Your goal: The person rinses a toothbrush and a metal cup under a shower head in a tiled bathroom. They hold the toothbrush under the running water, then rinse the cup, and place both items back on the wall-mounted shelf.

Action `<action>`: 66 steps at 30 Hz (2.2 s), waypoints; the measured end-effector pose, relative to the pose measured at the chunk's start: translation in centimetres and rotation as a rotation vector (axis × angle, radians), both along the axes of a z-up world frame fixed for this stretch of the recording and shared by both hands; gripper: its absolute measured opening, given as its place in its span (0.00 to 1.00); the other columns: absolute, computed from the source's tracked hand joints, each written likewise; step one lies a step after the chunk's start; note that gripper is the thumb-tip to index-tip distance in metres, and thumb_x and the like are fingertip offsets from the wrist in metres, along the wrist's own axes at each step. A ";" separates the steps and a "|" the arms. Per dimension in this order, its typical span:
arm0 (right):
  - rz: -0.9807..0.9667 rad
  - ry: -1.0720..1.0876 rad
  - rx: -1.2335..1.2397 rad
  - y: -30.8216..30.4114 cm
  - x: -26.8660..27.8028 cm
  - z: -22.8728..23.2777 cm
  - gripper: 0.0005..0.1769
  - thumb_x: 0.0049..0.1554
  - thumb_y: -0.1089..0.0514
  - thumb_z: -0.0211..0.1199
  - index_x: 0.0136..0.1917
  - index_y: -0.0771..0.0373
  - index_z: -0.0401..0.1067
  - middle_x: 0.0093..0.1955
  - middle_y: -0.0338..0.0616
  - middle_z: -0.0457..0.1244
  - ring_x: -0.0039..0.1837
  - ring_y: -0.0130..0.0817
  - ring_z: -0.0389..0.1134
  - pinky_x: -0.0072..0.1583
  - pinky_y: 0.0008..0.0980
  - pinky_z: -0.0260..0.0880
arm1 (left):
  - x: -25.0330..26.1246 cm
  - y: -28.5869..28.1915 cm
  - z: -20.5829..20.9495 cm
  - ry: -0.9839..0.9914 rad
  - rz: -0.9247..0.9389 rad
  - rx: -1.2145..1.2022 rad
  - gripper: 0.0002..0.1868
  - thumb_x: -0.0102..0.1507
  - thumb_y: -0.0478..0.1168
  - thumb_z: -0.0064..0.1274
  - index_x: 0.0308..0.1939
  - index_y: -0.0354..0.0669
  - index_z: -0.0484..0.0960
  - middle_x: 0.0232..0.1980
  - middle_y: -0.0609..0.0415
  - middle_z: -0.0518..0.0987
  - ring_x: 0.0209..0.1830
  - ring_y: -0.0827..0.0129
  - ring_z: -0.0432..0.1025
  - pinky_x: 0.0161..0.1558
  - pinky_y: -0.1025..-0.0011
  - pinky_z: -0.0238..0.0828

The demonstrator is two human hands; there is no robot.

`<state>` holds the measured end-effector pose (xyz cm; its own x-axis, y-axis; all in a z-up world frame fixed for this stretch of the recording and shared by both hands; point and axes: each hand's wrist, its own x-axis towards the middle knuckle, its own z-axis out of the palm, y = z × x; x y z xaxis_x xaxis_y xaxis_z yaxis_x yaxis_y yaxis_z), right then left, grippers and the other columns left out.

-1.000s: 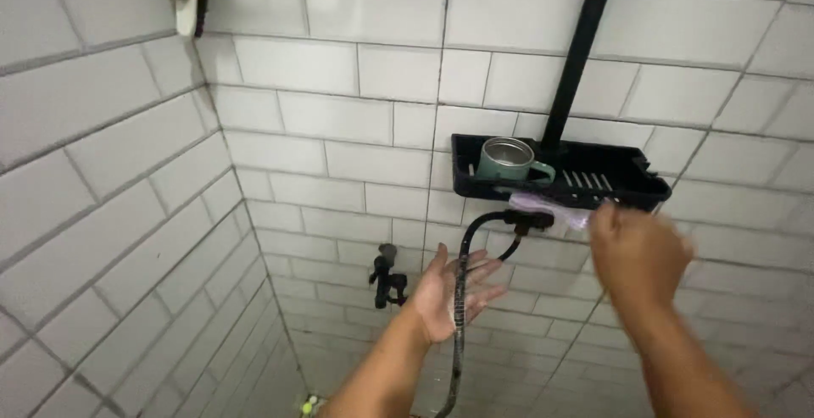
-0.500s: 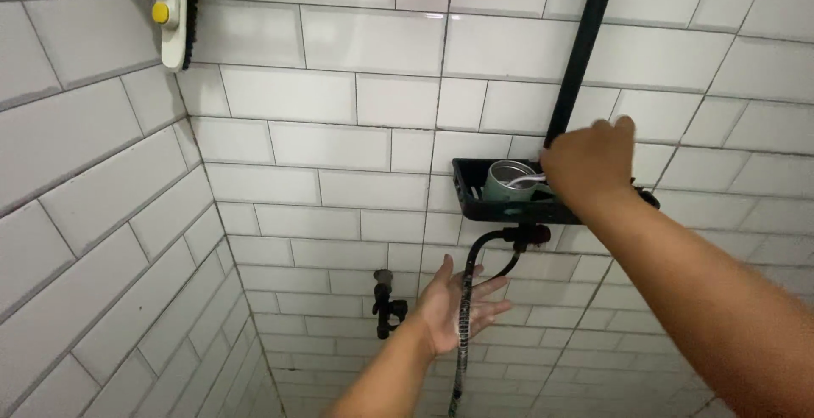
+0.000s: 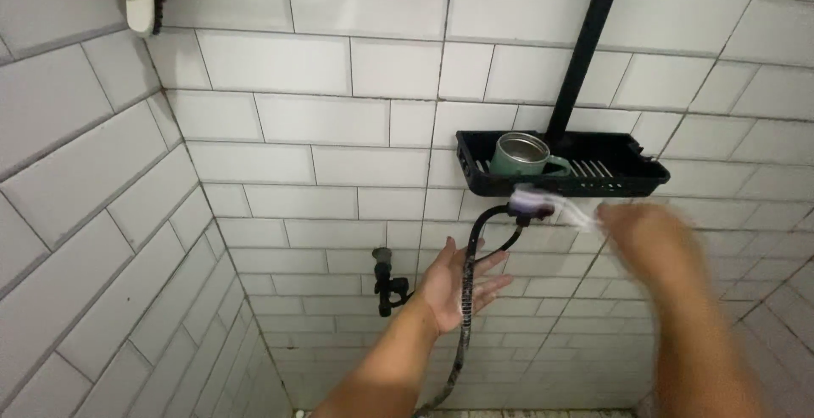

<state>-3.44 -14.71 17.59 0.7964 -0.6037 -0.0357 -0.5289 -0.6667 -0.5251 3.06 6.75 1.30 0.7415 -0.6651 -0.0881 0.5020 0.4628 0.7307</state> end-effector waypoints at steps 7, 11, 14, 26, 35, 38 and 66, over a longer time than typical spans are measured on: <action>0.103 -0.201 -0.235 1.1 5.5 -17.4 0.25 0.63 0.35 0.53 0.53 0.51 0.82 0.45 0.44 0.72 0.47 0.42 0.71 0.55 0.46 0.67 | 1.7 -1.2 -1.9 0.109 0.037 -0.191 0.43 0.71 0.66 0.15 0.80 0.40 0.55 0.73 0.48 0.72 0.71 0.51 0.66 0.67 0.61 0.69; 0.186 -0.271 -0.325 1.2 6.1 -16.3 0.23 0.63 0.41 0.53 0.43 0.53 0.85 0.40 0.42 0.74 0.44 0.43 0.71 0.60 0.48 0.60 | 1.7 -1.2 -1.0 0.151 0.069 -0.065 0.38 0.70 0.66 0.14 0.77 0.51 0.55 0.74 0.55 0.72 0.72 0.52 0.67 0.68 0.63 0.67; 0.275 -0.311 -0.442 0.1 7.6 -17.8 0.24 0.64 0.42 0.54 0.40 0.55 0.83 0.37 0.42 0.73 0.42 0.44 0.70 0.57 0.46 0.60 | 2.1 -1.6 -1.8 0.129 0.057 -0.089 0.41 0.70 0.66 0.14 0.77 0.50 0.61 0.73 0.56 0.71 0.71 0.51 0.68 0.66 0.63 0.68; 0.519 -0.497 -0.962 -3.3 9.9 -18.5 0.10 0.60 0.54 0.57 0.38 0.54 0.75 0.37 0.37 0.70 0.41 0.43 0.68 0.39 0.48 0.63 | 3.1 -2.6 -1.9 0.149 0.080 -0.127 0.40 0.71 0.66 0.14 0.76 0.49 0.62 0.75 0.58 0.71 0.69 0.51 0.71 0.39 0.79 0.78; 0.562 -0.475 -0.839 -3.8 11.0 -18.1 0.15 0.60 0.55 0.63 0.32 0.56 0.73 0.33 0.37 0.68 0.39 0.40 0.68 0.39 0.44 0.62 | 2.6 -3.5 -1.6 0.151 0.105 -0.107 0.42 0.71 0.66 0.12 0.76 0.45 0.63 0.76 0.53 0.69 0.69 0.52 0.69 0.45 0.76 0.79; 0.595 -0.528 -0.914 -3.9 11.6 -17.0 0.13 0.56 0.54 0.65 0.29 0.55 0.73 0.30 0.37 0.68 0.38 0.40 0.67 0.39 0.44 0.61 | 2.6 -3.4 -0.5 0.122 0.114 -0.050 0.42 0.70 0.67 0.11 0.75 0.48 0.65 0.76 0.58 0.70 0.69 0.56 0.70 0.44 0.78 0.75; 0.278 -0.203 -0.477 -2.5 8.3 -13.1 0.23 0.70 0.45 0.43 0.49 0.61 0.72 0.40 0.54 0.70 0.43 0.54 0.72 0.44 0.53 0.72 | 6.0 -5.4 -0.5 0.065 0.229 0.042 0.28 0.74 0.54 0.30 0.72 0.44 0.68 0.73 0.63 0.73 0.64 0.65 0.70 0.22 0.88 0.67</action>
<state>4.84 -17.16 4.51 0.8895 -0.2832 0.3586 -0.2207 -0.9534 -0.2055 9.05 1.31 0.84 0.8644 -0.4751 -0.1646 0.4339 0.5395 0.7216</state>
